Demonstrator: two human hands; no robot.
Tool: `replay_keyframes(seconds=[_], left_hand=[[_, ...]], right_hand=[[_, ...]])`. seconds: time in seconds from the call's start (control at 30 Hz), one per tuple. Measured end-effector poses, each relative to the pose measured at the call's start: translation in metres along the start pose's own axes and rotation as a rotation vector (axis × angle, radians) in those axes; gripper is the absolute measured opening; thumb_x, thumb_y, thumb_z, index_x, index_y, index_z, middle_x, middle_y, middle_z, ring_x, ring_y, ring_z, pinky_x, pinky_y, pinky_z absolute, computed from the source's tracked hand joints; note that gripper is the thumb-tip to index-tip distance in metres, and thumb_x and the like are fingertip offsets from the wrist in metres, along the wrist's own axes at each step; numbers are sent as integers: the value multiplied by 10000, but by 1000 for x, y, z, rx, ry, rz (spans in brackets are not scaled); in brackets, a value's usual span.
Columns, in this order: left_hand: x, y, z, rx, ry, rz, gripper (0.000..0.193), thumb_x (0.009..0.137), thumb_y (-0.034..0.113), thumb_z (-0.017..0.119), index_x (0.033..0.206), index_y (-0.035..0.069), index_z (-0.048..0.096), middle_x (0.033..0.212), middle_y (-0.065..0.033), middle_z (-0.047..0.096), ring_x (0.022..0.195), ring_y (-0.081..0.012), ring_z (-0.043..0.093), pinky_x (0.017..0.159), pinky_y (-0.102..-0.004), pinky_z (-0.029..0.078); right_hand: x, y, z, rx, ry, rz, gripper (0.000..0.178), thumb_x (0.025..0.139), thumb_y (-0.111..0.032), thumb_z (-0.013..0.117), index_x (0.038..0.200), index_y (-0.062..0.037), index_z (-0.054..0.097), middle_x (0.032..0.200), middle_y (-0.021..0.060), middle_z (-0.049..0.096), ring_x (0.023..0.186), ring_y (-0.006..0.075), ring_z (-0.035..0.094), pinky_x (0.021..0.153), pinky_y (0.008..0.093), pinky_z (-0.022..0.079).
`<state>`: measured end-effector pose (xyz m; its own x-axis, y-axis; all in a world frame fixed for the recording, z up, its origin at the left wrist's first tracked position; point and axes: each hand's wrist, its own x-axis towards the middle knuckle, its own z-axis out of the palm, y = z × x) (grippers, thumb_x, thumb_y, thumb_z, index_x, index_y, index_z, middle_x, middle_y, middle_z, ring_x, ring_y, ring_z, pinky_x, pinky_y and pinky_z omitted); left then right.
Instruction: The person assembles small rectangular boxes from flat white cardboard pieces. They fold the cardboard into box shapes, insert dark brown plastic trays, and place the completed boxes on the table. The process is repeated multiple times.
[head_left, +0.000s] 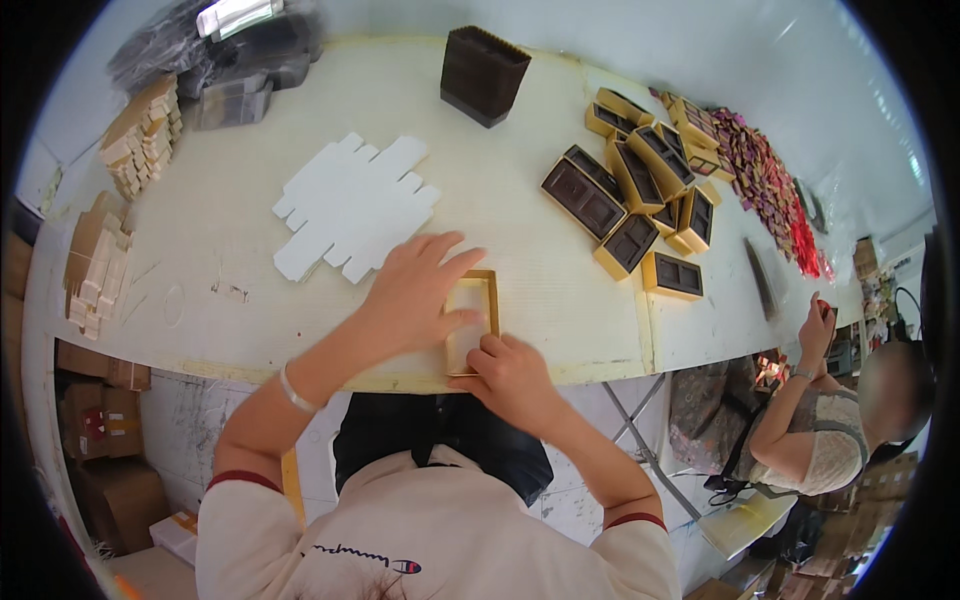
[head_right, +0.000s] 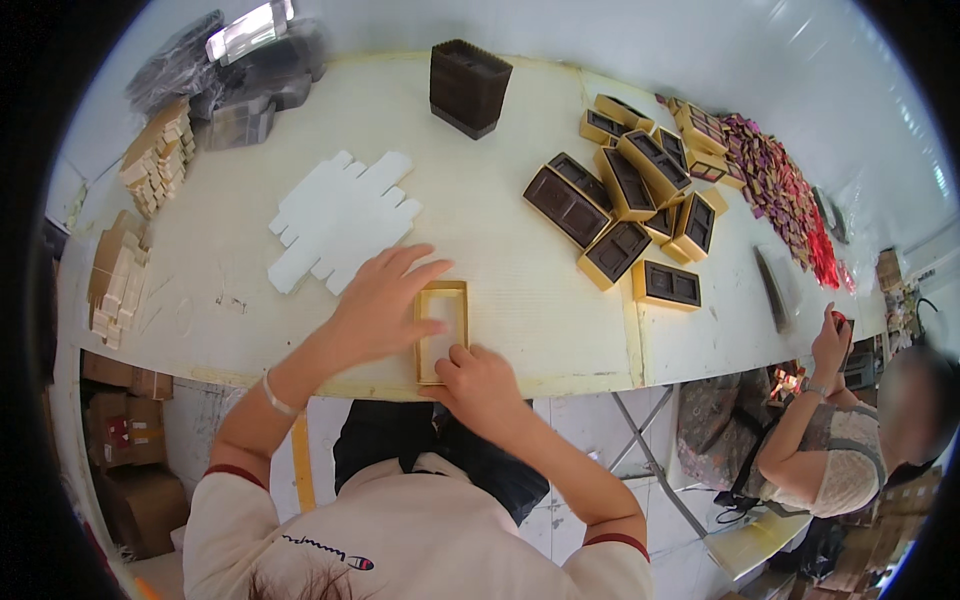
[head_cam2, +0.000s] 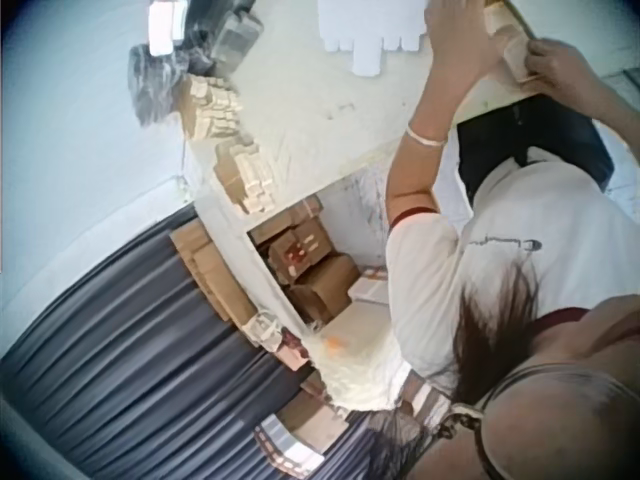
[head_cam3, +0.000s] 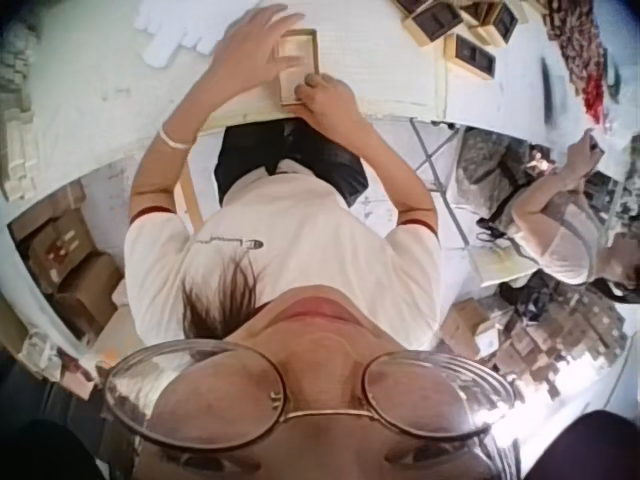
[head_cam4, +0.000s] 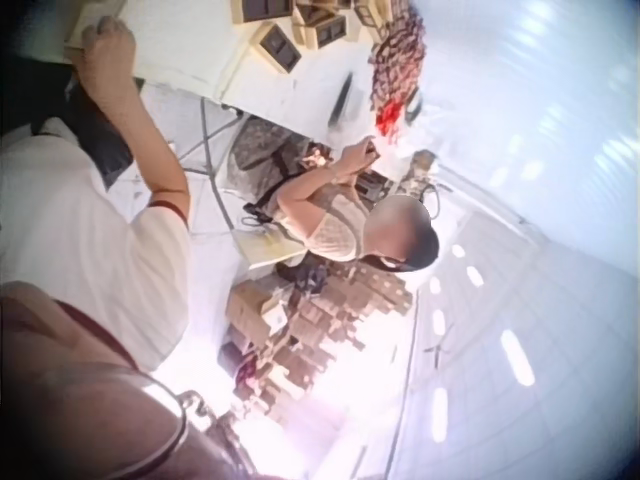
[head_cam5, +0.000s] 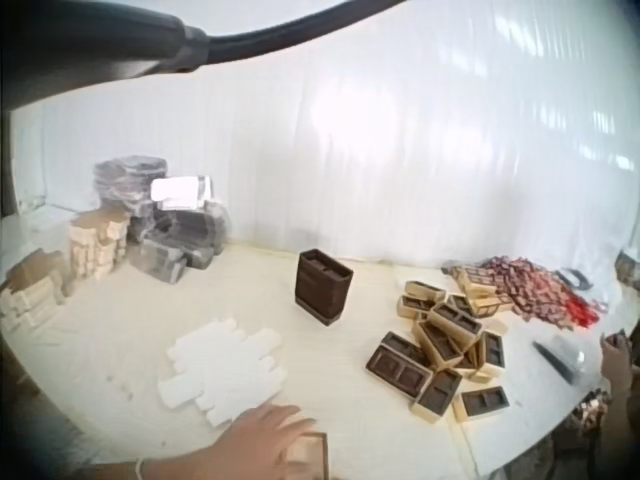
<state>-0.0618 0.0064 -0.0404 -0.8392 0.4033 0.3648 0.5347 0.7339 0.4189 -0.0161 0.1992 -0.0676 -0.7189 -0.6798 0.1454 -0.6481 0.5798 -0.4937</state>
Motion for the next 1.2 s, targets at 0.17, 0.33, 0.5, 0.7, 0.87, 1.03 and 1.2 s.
replay_keyframes(seconds=[0.17,0.33,0.5,0.7,0.87,1.03,1.2], left_hand=[[-72,26,-13,75,38,-259,763,769,546,683,1332,65,499,1378,-254,388,1214,-418,408,1016,-499,324],[-80,56,-1,135,55,-270,762,756,475,725,1348,68,471,1355,-219,415,1200,-392,418,997,-486,327],[-77,29,21,-105,120,-251,609,771,248,719,1296,52,481,1239,-154,502,1093,-343,482,925,-456,365],[-87,1,21,-395,206,-215,588,717,139,765,1239,61,506,1205,-131,560,1103,-341,509,964,-433,378],[-88,0,23,-450,214,-185,587,701,121,778,1223,72,514,1202,-113,573,1128,-324,510,978,-416,378],[-91,-1,16,-460,157,-201,591,688,130,783,1215,78,518,1213,-96,573,1136,-315,513,995,-433,364],[-87,2,19,-432,135,-163,595,676,128,771,1211,94,513,1191,-79,574,1116,-310,511,971,-441,357]], right_hand=[[25,-34,-68,631,-79,-4,133,843,-74,657,936,-10,588,926,141,602,675,255,608,602,372,493],[164,65,-110,-13,671,-57,167,858,-108,643,989,-7,624,956,145,630,739,279,605,647,360,491],[273,125,-112,-565,605,73,249,865,-207,649,999,3,634,1008,146,645,987,322,594,816,413,494],[307,126,-128,-546,290,353,174,822,-202,656,905,-53,690,962,122,684,979,328,616,820,430,507],[294,143,-152,-508,149,206,178,738,-188,681,867,-65,694,891,154,677,884,336,642,754,438,520],[220,96,-166,-492,-114,118,148,769,-163,690,846,-38,673,855,156,661,858,347,629,740,430,502],[153,77,-175,-357,-36,-25,174,719,-93,755,754,-7,608,750,147,601,767,340,594,678,413,470]])
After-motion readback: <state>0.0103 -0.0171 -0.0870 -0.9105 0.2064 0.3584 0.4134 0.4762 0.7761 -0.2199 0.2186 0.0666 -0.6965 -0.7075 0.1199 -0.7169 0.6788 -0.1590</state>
